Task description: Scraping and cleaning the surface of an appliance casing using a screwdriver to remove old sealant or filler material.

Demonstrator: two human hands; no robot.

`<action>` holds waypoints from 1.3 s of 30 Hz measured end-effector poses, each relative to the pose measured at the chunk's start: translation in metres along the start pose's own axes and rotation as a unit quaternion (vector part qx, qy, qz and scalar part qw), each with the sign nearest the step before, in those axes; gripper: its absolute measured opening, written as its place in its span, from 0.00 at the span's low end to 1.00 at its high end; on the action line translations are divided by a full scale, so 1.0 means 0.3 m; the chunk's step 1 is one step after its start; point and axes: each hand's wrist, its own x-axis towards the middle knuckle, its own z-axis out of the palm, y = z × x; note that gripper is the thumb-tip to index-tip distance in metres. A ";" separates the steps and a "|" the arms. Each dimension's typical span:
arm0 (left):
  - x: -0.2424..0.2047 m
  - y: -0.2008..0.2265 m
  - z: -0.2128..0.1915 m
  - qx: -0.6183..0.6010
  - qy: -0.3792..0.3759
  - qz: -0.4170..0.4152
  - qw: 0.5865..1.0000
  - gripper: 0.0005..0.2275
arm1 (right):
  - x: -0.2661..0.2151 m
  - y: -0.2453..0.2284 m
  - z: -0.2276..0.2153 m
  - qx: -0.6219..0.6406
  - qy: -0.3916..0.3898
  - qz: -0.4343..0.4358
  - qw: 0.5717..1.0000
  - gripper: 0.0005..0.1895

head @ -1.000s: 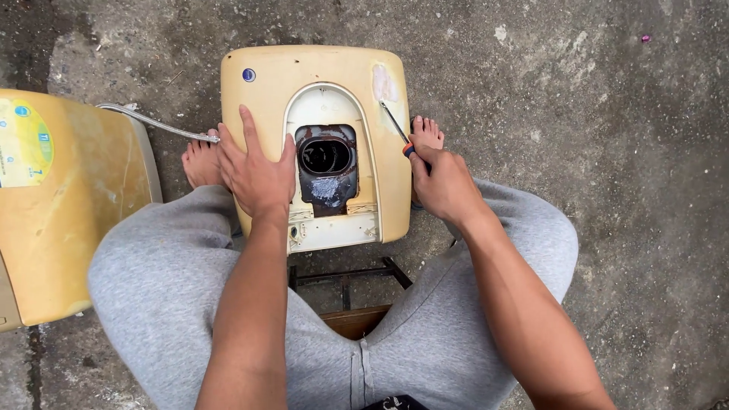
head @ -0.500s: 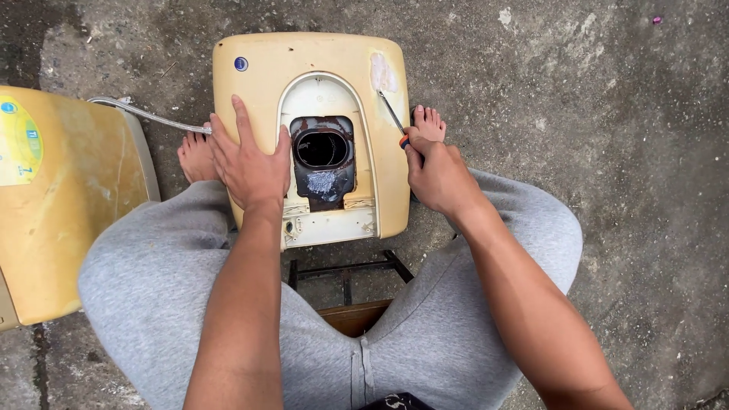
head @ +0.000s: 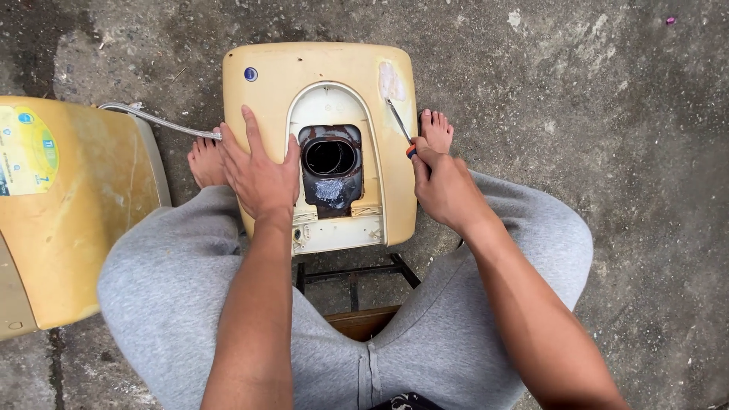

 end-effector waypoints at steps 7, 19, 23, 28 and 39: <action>0.000 0.018 -0.020 -0.011 0.013 0.007 1.000 0.34 | 0.019 0.055 0.026 0.003 0.000 0.030 1.000 0.23; 0.002 0.016 0.009 -0.001 0.017 0.006 1.000 0.35 | 0.048 0.066 0.004 -0.028 0.005 0.023 0.999 0.18; 0.004 0.016 -0.005 -0.009 0.024 0.012 1.000 0.35 | 0.031 0.045 -0.001 -0.015 0.009 0.022 1.000 0.18; 0.013 0.010 0.007 -0.007 0.015 0.012 1.000 0.34 | 0.058 0.044 -0.009 -0.035 0.010 0.006 0.999 0.18; -0.006 0.003 0.003 -0.012 0.004 0.007 1.000 0.34 | 0.042 0.052 0.003 -0.010 0.000 -0.004 1.000 0.18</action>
